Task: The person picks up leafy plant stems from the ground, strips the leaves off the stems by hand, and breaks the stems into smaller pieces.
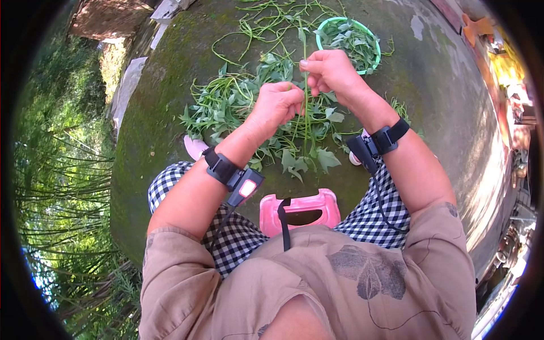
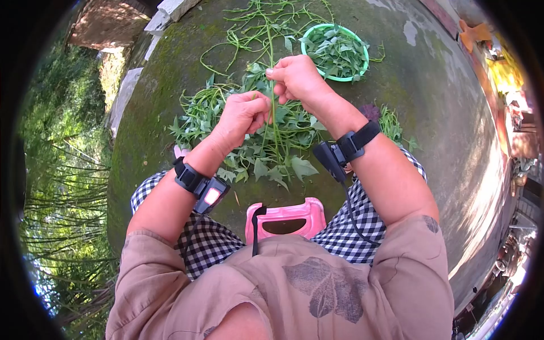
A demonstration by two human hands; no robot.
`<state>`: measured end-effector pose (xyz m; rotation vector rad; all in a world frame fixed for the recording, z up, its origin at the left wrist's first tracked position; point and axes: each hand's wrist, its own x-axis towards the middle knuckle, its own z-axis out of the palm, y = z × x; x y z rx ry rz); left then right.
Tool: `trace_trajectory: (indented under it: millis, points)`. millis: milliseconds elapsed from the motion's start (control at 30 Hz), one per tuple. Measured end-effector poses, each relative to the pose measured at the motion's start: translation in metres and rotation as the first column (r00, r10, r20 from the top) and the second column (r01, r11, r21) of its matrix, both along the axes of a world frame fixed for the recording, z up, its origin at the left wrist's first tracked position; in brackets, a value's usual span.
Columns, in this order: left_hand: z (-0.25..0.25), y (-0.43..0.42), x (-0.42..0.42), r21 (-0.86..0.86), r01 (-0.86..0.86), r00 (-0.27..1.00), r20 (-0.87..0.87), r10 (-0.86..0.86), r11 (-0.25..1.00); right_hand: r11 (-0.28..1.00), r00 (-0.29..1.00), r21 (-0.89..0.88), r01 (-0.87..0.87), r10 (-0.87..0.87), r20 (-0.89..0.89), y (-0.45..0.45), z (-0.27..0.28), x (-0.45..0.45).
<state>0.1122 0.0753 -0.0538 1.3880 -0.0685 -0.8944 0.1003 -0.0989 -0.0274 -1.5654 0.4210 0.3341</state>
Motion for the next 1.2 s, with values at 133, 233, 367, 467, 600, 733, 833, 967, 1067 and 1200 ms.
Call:
trace_trajectory:
  millis: [133,233,367,467,600,733,833,967,1067,1200]
  points:
    - [-0.003,0.003,0.0,0.03,-0.052,0.993,0.107,0.048,0.998,0.993,0.993,-0.019,-0.112,0.112,-0.031,0.008,0.001,-0.005]
    - [-0.009,0.003,-0.002,-0.006,-0.109,0.984,0.143,0.108,0.994,0.997,0.996,-0.001,-0.079,0.079,0.049,0.014,-0.001,-0.008]
    - [-0.001,0.004,-0.002,-0.03,-0.257,0.962,-0.101,0.253,0.966,0.999,0.996,0.035,-0.005,0.002,0.084,0.022,0.003,-0.011]
    - [-0.003,0.003,0.003,-0.056,-0.299,0.938,-0.202,0.282,0.953,0.999,0.994,0.04,-0.026,0.021,0.105,0.02,0.01,-0.011]
    - [-0.007,0.005,0.009,-0.087,-0.29,0.936,-0.232,0.264,0.953,0.995,0.986,-0.026,-0.101,0.104,0.132,0.012,0.007,-0.009]
    - [-0.008,0.007,0.018,-0.087,-0.357,0.919,-0.211,0.333,0.93,0.999,0.99,-0.043,-0.017,0.023,0.142,0.007,0.004,-0.005]
    - [-0.004,0.017,0.031,-0.093,-0.38,0.917,-0.169,0.361,0.92,0.999,0.992,-0.03,0.026,-0.022,0.128,-0.005,0.004,-0.002]
    - [0.002,0.035,0.057,-0.201,-0.41,0.907,-0.191,0.375,0.89,0.984,0.979,-0.07,0.164,-0.154,0.132,-0.02,0.003,0.002]
    - [0.009,0.055,0.081,-0.341,-0.437,0.896,-0.242,0.371,0.832,0.968,0.959,0.007,0.249,-0.248,0.138,-0.035,-0.005,0.002]
    - [0.01,0.086,0.109,-0.544,-0.335,0.942,-0.214,0.259,0.77,0.962,0.952,0.004,0.275,-0.273,0.137,-0.043,-0.007,0.001]
